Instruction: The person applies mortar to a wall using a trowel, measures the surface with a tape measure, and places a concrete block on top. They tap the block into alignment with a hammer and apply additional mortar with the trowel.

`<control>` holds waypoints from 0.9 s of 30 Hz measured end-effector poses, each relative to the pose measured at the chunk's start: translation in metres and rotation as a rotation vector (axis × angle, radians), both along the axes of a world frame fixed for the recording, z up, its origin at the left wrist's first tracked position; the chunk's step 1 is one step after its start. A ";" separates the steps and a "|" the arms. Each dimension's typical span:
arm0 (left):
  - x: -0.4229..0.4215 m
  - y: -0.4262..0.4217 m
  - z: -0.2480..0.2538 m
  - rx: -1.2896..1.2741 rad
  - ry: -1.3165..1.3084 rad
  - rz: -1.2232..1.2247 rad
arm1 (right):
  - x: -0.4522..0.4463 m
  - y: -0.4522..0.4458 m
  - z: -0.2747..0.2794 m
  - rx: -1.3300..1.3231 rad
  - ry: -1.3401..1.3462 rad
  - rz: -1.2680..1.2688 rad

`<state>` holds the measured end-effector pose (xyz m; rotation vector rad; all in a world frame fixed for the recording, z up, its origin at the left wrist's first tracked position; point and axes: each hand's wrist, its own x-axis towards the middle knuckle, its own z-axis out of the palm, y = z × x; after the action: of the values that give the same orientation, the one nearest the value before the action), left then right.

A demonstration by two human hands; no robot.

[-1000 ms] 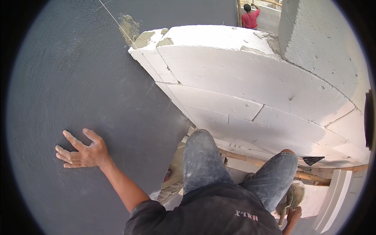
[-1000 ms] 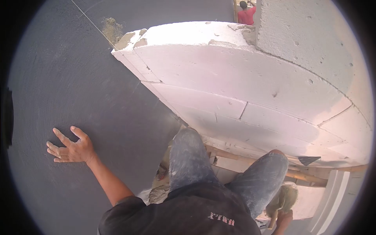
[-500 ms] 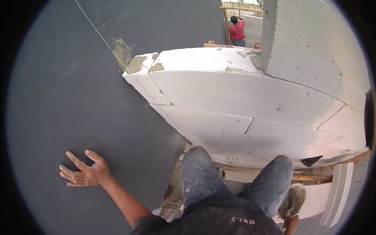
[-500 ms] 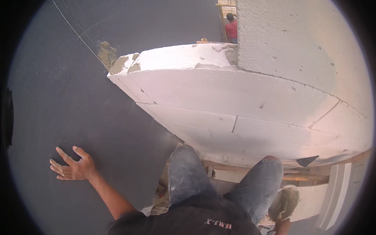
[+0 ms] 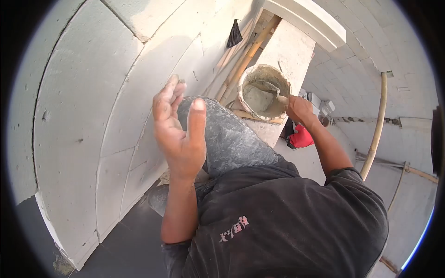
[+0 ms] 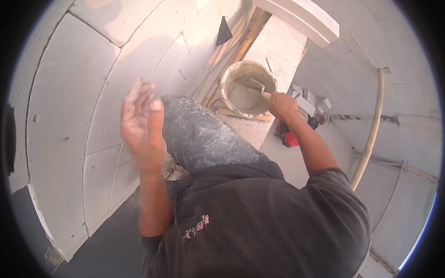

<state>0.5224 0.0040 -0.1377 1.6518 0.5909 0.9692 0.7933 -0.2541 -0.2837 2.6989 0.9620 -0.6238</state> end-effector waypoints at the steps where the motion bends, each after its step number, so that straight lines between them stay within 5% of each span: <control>1: 0.035 -0.002 -0.008 -0.137 0.025 -0.154 | -0.001 -0.001 0.015 -0.004 0.002 -0.021; 5: 0.123 -0.010 -0.059 -0.282 0.464 -0.438 | -0.006 0.005 0.049 0.061 -0.041 -0.103; 7: 0.151 -0.016 -0.092 -0.527 0.515 -0.465 | -0.007 -0.002 0.052 0.070 -0.054 -0.106; 11: 0.192 -0.022 -0.151 -0.420 0.950 -0.304 | -0.001 -0.014 0.036 0.102 -0.099 -0.100; 20: 0.209 0.007 -0.204 -0.877 1.080 -0.524 | 0.023 -0.008 0.056 0.097 -0.053 -0.062; 24: 0.208 -0.005 -0.201 -0.845 0.939 -0.603 | 0.034 -0.032 0.053 0.048 -0.106 -0.114; 27: 0.218 -0.017 -0.188 -0.227 1.009 -0.688 | 0.045 -0.051 0.043 -0.018 -0.162 -0.087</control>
<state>0.7404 -0.0134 -0.3262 1.8656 0.6604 -0.4713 0.8380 -0.3053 -0.2406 2.7377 0.7991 -0.4192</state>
